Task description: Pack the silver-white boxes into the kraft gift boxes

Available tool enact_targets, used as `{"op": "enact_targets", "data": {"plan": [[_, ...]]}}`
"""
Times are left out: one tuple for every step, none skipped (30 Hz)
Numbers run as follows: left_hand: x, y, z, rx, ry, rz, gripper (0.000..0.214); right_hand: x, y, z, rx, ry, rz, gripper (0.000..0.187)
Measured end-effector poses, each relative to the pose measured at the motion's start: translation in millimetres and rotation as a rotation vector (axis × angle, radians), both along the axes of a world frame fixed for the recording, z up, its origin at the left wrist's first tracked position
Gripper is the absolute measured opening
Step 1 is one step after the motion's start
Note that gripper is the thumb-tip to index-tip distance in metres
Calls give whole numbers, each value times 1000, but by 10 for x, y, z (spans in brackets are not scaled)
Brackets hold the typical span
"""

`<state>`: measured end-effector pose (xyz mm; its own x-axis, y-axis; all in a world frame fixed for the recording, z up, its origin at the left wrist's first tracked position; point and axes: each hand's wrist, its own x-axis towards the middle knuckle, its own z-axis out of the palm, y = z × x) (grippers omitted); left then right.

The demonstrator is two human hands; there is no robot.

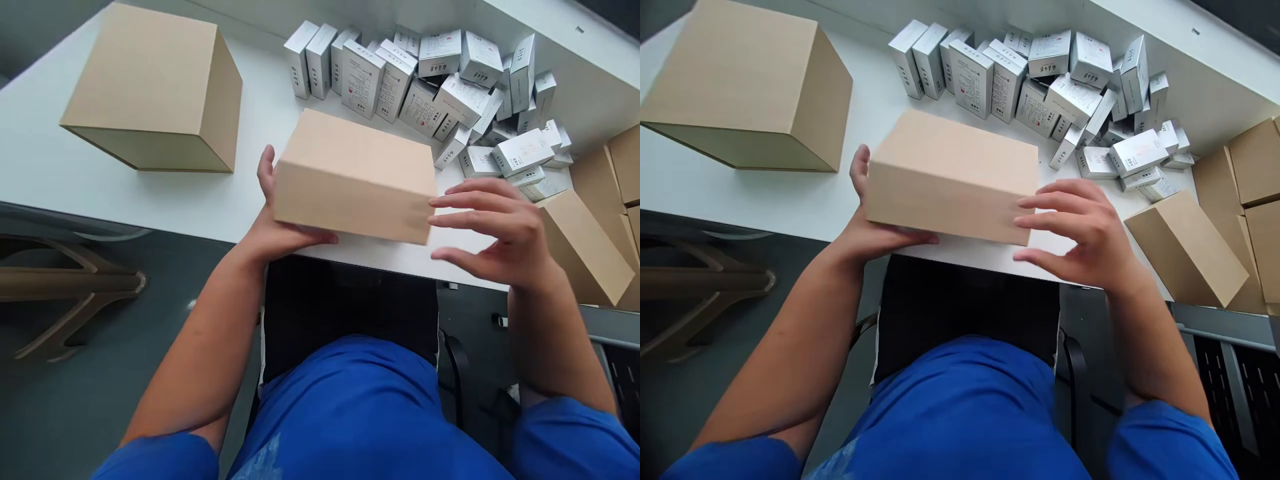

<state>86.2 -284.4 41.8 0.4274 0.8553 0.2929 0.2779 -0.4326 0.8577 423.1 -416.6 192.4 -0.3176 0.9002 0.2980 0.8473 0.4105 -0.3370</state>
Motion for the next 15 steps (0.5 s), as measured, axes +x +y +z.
{"op": "enact_targets", "data": {"plan": [[-57, -52, 17, -36, -11, -7, 162, 54, -56, -113, -10, 38, -33, 53], [-113, -107, 28, -56, 1, -17, 160, 125, -88, -227, -4, 90, -68, 59], [-166, -161, 33, -64, 30, -19, 156, 208, -97, -343, 1, 146, -100, 67], [-214, -210, 32, -63, 60, -12, 152, 296, -84, -461, -13, 191, -132, 76], [-253, -251, 27, -62, 78, -7, 147, 384, -53, -581, -51, 220, -167, 88], [-281, -284, 20, -62, 80, -13, 142, 466, -4, -701, -107, 231, -199, 102], [-299, -308, 11, -59, 65, -23, 136, 537, 60, -820, -170, 231, -223, 117], [-307, -323, 3, -56, 43, -35, 129, 595, 136, -933, -231, 227, -238, 129], [-307, -332, -4, -53, 24, -42, 123, 638, 219, -1038, -278, 226, -242, 137], [-301, -335, -11, -51, 14, -42, 119, 665, 305, -1130, -312, 224, -243, 142], [-292, -333, -18, -51, 16, -36, 117, 678, 387, -1207, -334, 218, -241, 145], [-282, -329, -25, -49, 22, -26, 118, 679, 459, -1267, -342, 210, -239, 147], [-272, -323, -32, -49, 28, -17, 119, 670, 518, -1310, -343, 199, -236, 149], [-262, -316, -41, -50, 33, -8, 119, 654, 561, -1337, -340, 185, -231, 151], [-251, -310, -49, -47, 35, 5, 117, 633, 585, -1350, -332, 168, -225, 153]]}}
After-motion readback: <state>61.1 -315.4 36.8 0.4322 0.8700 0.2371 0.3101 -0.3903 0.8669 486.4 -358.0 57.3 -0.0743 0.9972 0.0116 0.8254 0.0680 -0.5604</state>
